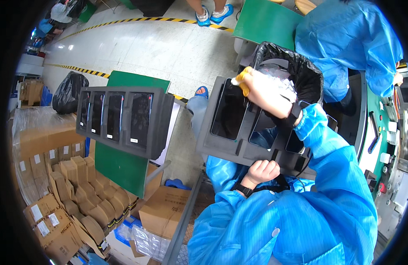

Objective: The person is cleaning the screens of several smartphones placed in a tray using a yellow cloth and cleaning fluid.

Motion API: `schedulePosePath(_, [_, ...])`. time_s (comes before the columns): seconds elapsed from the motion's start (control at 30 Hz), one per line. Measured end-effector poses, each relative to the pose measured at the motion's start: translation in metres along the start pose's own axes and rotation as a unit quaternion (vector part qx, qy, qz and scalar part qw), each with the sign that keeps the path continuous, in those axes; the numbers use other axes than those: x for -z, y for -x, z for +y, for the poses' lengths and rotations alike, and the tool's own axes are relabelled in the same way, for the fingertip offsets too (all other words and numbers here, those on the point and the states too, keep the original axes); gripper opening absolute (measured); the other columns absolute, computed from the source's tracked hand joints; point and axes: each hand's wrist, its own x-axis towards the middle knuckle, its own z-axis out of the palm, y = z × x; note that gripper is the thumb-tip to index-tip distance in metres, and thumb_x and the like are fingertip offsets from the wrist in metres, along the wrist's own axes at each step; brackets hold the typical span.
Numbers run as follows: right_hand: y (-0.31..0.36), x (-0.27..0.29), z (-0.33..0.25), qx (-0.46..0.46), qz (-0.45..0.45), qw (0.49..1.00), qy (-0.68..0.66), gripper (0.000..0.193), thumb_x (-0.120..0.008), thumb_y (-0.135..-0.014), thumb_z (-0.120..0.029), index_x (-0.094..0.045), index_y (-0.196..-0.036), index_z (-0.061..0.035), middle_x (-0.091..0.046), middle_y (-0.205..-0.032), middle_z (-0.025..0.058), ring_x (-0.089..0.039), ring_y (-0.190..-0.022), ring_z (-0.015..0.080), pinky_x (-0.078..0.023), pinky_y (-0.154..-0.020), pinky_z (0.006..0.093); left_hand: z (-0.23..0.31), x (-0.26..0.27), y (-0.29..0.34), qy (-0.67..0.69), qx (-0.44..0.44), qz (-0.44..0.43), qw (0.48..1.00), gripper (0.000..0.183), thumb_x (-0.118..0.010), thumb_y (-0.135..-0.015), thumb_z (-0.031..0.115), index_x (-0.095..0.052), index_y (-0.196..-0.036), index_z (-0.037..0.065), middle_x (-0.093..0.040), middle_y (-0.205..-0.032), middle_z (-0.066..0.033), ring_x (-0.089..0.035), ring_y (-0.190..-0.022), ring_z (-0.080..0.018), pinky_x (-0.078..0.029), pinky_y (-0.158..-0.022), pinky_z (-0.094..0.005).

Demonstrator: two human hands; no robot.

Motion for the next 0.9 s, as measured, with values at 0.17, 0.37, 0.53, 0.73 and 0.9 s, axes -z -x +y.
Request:
schedulePosePath(0.17, [0.039, -0.023, -0.053, 0.036, -0.128, 0.991, -0.008, 0.022, -0.062, -0.072, -0.003, -0.062, -0.093, 0.0009, -0.057, -0.082, 0.0176, -0.06, -0.073, 0.0341, -0.051, -0.064, 0.0425, 0.001, -0.002, 0.0, 0.02, 0.003, -0.013, 1.0, 0.01, -0.059, -0.083, 0.022, -0.053, -0.077, 0.017, -0.05, -0.075, 0.0025, -0.048, -0.061, -0.0115, -0.037, -0.054, -0.0254])
schedulePosePath(0.37, [0.018, -0.023, -0.04, 0.086, -0.131, 0.988, -0.001, 0.018, -0.06, -0.072, -0.003, -0.06, -0.09, 0.0006, -0.057, -0.081, 0.017, -0.06, -0.076, 0.0347, -0.051, -0.066, 0.0416, 0.001, 0.0, 0.001, 0.016, 0.014, 0.005, 1.0, 0.009, -0.062, -0.072, 0.023, -0.055, -0.072, 0.018, -0.053, -0.073, 0.0037, -0.048, -0.057, -0.0125, -0.037, -0.053, -0.027])
schedulePosePath(0.53, [0.004, -0.025, -0.043, 0.042, -0.119, 0.992, 0.034, 0.019, -0.064, -0.071, -0.004, -0.06, -0.088, 0.0008, -0.058, -0.083, 0.018, -0.061, -0.076, 0.036, -0.052, -0.068, 0.0409, 0.0, 0.001, -0.005, 0.019, 0.009, 0.007, 1.0, 0.009, -0.062, -0.072, 0.022, -0.055, -0.072, 0.017, -0.053, -0.071, 0.004, -0.048, -0.056, -0.0115, -0.035, -0.053, -0.0263])
schedulePosePath(0.73, [0.019, -0.039, -0.054, 0.074, -0.126, 0.989, 0.001, 0.021, -0.062, -0.073, -0.006, -0.061, -0.093, 0.0017, -0.058, -0.083, 0.0174, -0.062, -0.076, 0.0338, -0.053, -0.069, 0.041, 0.001, 0.001, -0.005, 0.024, 0.018, 0.008, 1.0, 0.011, -0.063, -0.071, 0.023, -0.054, -0.07, 0.018, -0.051, -0.071, 0.0042, -0.047, -0.056, -0.0113, -0.034, -0.052, -0.0264])
schedulePosePath(0.9, [-0.014, -0.035, -0.008, 0.002, -0.073, 0.995, 0.065, 0.022, -0.063, -0.072, -0.004, -0.064, -0.094, -0.0009, -0.059, -0.085, 0.0195, -0.062, -0.079, 0.037, -0.052, -0.07, 0.0428, 0.0, 0.002, -0.004, 0.023, 0.025, 0.016, 0.999, 0.011, -0.064, -0.07, 0.023, -0.054, -0.07, 0.018, -0.051, -0.071, 0.0043, -0.046, -0.055, -0.0113, -0.033, -0.052, -0.026])
